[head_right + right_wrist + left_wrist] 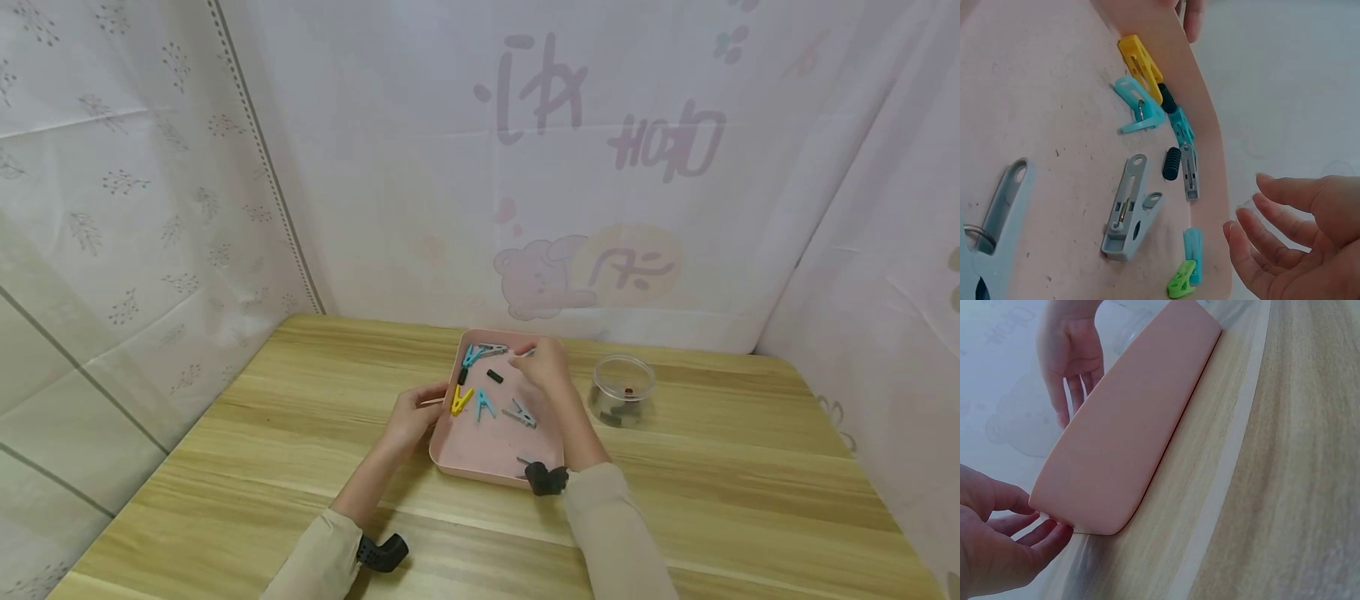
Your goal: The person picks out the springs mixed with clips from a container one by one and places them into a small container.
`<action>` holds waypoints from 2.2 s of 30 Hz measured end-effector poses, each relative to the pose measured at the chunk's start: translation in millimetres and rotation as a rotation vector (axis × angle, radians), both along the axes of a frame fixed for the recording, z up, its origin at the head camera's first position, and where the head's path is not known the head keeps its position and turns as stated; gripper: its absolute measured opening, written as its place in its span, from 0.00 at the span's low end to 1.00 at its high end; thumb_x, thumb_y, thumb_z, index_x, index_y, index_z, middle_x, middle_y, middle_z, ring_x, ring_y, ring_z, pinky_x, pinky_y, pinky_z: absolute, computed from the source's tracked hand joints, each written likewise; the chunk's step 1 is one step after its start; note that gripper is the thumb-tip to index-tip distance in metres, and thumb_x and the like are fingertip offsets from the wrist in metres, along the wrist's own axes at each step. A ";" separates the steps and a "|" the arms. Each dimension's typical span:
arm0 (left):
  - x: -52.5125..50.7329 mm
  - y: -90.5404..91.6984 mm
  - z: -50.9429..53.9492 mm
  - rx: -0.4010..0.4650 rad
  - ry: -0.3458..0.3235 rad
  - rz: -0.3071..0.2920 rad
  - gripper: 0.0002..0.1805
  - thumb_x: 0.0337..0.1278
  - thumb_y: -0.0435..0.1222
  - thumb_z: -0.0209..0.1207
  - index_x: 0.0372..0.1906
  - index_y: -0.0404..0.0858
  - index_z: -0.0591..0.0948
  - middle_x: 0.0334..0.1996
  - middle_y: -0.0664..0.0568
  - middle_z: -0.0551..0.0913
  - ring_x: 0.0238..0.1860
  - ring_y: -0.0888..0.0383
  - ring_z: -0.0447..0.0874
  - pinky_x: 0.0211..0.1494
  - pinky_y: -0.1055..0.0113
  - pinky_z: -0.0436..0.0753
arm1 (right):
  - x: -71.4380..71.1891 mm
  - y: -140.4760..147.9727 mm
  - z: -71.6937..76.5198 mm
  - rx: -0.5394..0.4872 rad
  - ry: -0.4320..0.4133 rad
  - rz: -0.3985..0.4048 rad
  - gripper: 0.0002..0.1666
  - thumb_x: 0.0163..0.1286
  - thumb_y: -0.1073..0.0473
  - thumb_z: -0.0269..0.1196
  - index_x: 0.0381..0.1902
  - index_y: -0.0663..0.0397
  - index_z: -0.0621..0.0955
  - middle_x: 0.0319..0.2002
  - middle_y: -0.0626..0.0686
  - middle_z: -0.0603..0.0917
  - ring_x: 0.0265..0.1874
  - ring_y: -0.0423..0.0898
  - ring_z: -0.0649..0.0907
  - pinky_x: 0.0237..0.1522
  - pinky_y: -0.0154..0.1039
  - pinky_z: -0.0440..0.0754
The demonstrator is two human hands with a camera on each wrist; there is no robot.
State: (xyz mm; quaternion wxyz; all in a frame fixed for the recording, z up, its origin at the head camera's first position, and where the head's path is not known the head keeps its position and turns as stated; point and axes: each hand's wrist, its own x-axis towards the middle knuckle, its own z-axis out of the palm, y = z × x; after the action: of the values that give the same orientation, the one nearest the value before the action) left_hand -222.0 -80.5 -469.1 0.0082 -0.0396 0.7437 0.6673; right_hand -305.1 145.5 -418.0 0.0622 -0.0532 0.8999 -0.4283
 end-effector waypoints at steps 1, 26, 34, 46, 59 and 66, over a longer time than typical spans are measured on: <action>-0.2 0.0 0.2 0.001 0.000 0.000 0.24 0.67 0.22 0.55 0.66 0.22 0.78 0.63 0.29 0.81 0.64 0.35 0.82 0.64 0.48 0.85 | -1.2 -0.3 -1.3 0.001 0.000 0.002 0.21 0.77 0.60 0.64 0.59 0.70 0.81 0.54 0.73 0.85 0.48 0.65 0.88 0.46 0.46 0.91; 0.1 -1.3 -2.1 0.020 0.000 -0.021 0.23 0.67 0.22 0.55 0.66 0.22 0.77 0.64 0.29 0.80 0.64 0.34 0.82 0.65 0.49 0.85 | -9.6 -23.9 -25.4 -0.023 0.008 -0.050 0.12 0.69 0.65 0.71 0.46 0.69 0.86 0.49 0.66 0.87 0.37 0.50 0.84 0.34 0.32 0.84; -1.0 -0.9 -2.3 0.026 0.000 -0.020 0.23 0.67 0.22 0.55 0.66 0.22 0.77 0.64 0.29 0.80 0.64 0.34 0.82 0.65 0.49 0.85 | -13.3 -26.1 -36.5 -0.078 -0.068 -0.021 0.16 0.67 0.69 0.70 0.51 0.72 0.83 0.62 0.69 0.80 0.57 0.61 0.80 0.56 0.49 0.84; -0.1 -1.0 -1.0 0.032 -0.002 -0.025 0.23 0.68 0.22 0.55 0.66 0.21 0.76 0.65 0.28 0.79 0.65 0.33 0.81 0.64 0.48 0.85 | -15.3 -28.7 -43.5 -0.018 -0.078 -0.039 0.16 0.63 0.69 0.71 0.48 0.70 0.85 0.56 0.69 0.84 0.61 0.68 0.80 0.68 0.61 0.79; -2.6 -2.9 -5.5 0.026 0.000 -0.027 0.23 0.68 0.22 0.54 0.66 0.22 0.77 0.65 0.29 0.80 0.64 0.34 0.82 0.64 0.51 0.86 | -18.5 -33.0 -48.7 0.055 -0.045 -0.058 0.11 0.64 0.64 0.73 0.42 0.66 0.88 0.51 0.66 0.88 0.53 0.63 0.84 0.60 0.56 0.84; -0.7 -2.6 -3.4 0.027 -0.006 -0.025 0.23 0.68 0.22 0.54 0.67 0.22 0.77 0.65 0.30 0.80 0.65 0.34 0.82 0.65 0.50 0.85 | -20.3 -32.4 -50.8 0.023 -0.054 -0.072 0.12 0.66 0.63 0.72 0.43 0.66 0.88 0.54 0.66 0.85 0.54 0.62 0.83 0.62 0.56 0.83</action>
State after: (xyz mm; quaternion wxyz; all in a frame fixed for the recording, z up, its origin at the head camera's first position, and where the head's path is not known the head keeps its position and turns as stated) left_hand -222.7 -83.1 -472.5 0.0194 -0.0324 0.7349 0.6772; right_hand -325.4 113.2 -468.8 0.0718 -0.0083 0.9040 -0.4213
